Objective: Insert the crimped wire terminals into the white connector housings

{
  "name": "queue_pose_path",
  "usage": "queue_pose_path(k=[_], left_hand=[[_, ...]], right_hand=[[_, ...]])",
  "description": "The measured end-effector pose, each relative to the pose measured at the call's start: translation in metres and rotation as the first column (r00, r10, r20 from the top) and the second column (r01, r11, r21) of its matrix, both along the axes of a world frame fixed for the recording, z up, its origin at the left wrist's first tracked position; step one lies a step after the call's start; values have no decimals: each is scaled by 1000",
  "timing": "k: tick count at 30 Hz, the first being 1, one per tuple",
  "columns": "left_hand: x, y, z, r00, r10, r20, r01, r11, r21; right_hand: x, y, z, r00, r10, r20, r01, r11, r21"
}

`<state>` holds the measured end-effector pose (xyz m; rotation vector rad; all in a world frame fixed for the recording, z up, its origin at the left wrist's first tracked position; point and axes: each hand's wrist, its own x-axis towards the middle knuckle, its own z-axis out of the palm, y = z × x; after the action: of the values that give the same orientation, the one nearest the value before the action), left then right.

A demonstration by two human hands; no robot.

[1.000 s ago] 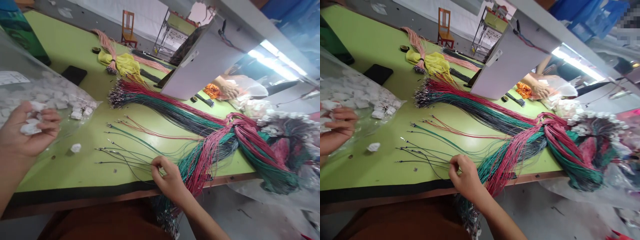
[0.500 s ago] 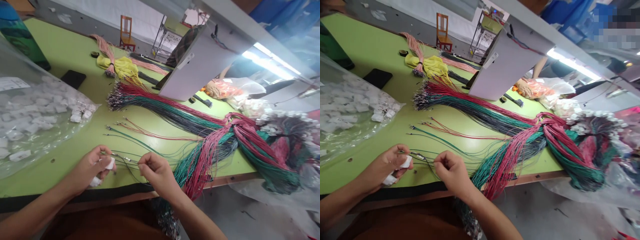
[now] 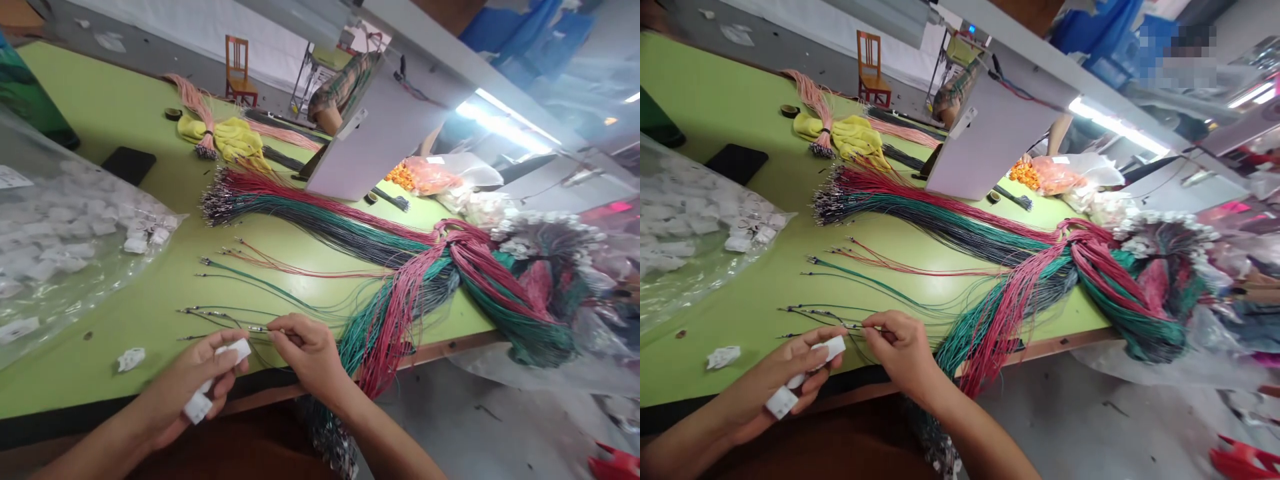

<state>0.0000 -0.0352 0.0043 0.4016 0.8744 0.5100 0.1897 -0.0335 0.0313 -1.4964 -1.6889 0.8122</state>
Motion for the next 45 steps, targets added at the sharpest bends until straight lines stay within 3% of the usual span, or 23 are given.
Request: queue_pose_path(k=[5, 15, 39, 45], left_hand=[[6, 5, -1, 998, 53, -13, -53, 998, 25], [2, 5, -12, 990, 85, 114, -88, 996, 24], [8, 8, -9, 997, 78, -10, -78, 996, 42], [9, 7, -6, 998, 49, -32, -48, 998, 36]], right_hand=[[2, -3, -1, 999, 43, 19, -43, 999, -1], [2, -1, -1, 996, 12, 85, -13, 1000, 15], [-7, -6, -11, 958, 213, 190, -239, 963, 126], [-13, -11, -15, 965, 221, 138, -234, 969, 85]])
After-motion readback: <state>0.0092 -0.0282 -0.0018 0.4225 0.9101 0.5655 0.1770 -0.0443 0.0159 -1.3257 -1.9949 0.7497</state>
